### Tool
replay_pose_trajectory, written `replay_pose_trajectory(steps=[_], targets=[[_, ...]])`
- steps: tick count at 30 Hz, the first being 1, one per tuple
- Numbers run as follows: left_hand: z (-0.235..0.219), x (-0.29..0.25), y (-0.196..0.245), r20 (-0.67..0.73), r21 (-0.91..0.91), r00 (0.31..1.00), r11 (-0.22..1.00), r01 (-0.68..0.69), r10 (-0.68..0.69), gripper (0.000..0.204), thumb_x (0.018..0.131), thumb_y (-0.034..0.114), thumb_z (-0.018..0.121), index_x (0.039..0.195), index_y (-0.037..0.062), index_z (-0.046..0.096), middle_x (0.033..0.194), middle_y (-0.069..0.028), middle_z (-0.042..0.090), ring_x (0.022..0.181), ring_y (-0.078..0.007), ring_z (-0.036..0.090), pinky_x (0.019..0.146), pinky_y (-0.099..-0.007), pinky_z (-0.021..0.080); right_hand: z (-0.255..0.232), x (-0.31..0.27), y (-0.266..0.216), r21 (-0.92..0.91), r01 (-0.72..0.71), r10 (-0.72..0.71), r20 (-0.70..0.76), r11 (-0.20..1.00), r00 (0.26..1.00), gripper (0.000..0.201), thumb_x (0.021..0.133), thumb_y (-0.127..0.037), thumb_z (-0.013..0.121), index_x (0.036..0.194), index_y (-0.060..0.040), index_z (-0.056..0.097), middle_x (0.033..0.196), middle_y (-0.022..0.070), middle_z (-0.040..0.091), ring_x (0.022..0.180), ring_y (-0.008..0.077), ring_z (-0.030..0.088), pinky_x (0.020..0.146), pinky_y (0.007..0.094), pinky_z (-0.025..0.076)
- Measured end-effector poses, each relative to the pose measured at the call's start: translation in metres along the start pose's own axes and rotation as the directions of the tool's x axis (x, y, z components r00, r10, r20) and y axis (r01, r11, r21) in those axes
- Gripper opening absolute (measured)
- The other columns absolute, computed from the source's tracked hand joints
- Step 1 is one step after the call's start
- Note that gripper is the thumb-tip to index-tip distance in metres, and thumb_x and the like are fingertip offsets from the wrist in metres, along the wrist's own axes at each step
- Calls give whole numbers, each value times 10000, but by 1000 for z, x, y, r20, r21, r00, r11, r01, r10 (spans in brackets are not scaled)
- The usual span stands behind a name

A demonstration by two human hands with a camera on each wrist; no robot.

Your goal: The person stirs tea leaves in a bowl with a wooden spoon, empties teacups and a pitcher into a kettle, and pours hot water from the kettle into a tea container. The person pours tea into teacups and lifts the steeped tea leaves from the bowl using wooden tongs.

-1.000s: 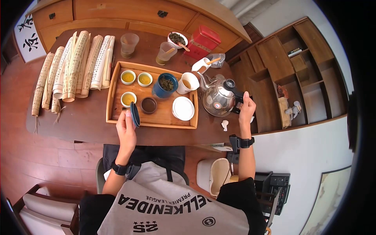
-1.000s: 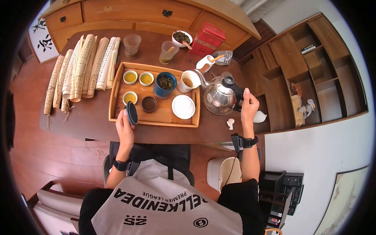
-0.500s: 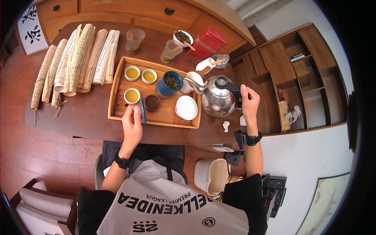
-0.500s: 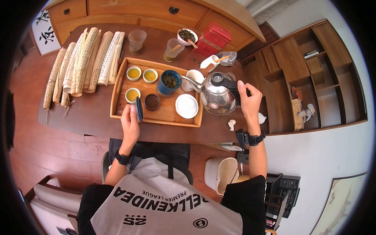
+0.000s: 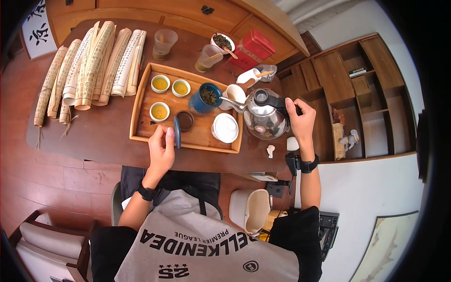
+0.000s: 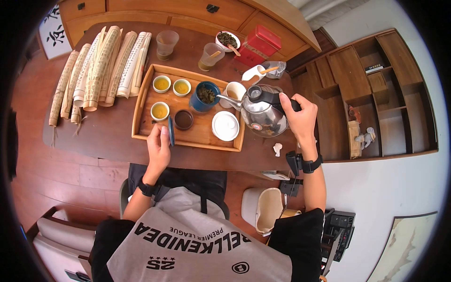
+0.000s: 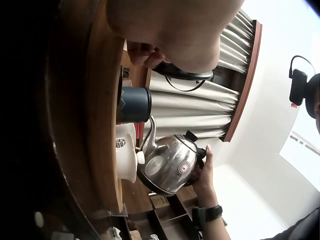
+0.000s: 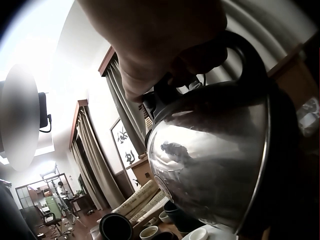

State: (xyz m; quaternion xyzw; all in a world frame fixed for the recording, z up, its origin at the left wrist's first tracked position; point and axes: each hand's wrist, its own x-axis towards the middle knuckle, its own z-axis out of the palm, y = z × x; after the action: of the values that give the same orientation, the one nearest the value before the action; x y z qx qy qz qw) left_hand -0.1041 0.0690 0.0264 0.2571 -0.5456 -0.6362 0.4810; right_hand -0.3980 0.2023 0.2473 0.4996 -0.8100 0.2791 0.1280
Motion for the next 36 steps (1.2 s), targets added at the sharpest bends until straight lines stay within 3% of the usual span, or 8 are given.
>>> replay_pose_trajectory(steps=[14,36], targets=[[-1,-1,-6,9,15,1000,1000,3,-3,235,1031,143,545,830,24,520,662,2,514,587,-58,470,531,-234,388,-4,17,-29,-128,81,-71,78,989,994,451,842,-345,789,649,17,600,495,82,476,480,116,412,467,296,365],[-2,-1,-5,17,57,999,998,-36,35,228,1013,138,566,834,-1,534,686,-60,560,604,-114,530,564,-279,436,-9,31,-44,-171,152,-134,113,974,985,463,838,-373,789,663,18,613,500,102,497,466,143,440,471,301,390]])
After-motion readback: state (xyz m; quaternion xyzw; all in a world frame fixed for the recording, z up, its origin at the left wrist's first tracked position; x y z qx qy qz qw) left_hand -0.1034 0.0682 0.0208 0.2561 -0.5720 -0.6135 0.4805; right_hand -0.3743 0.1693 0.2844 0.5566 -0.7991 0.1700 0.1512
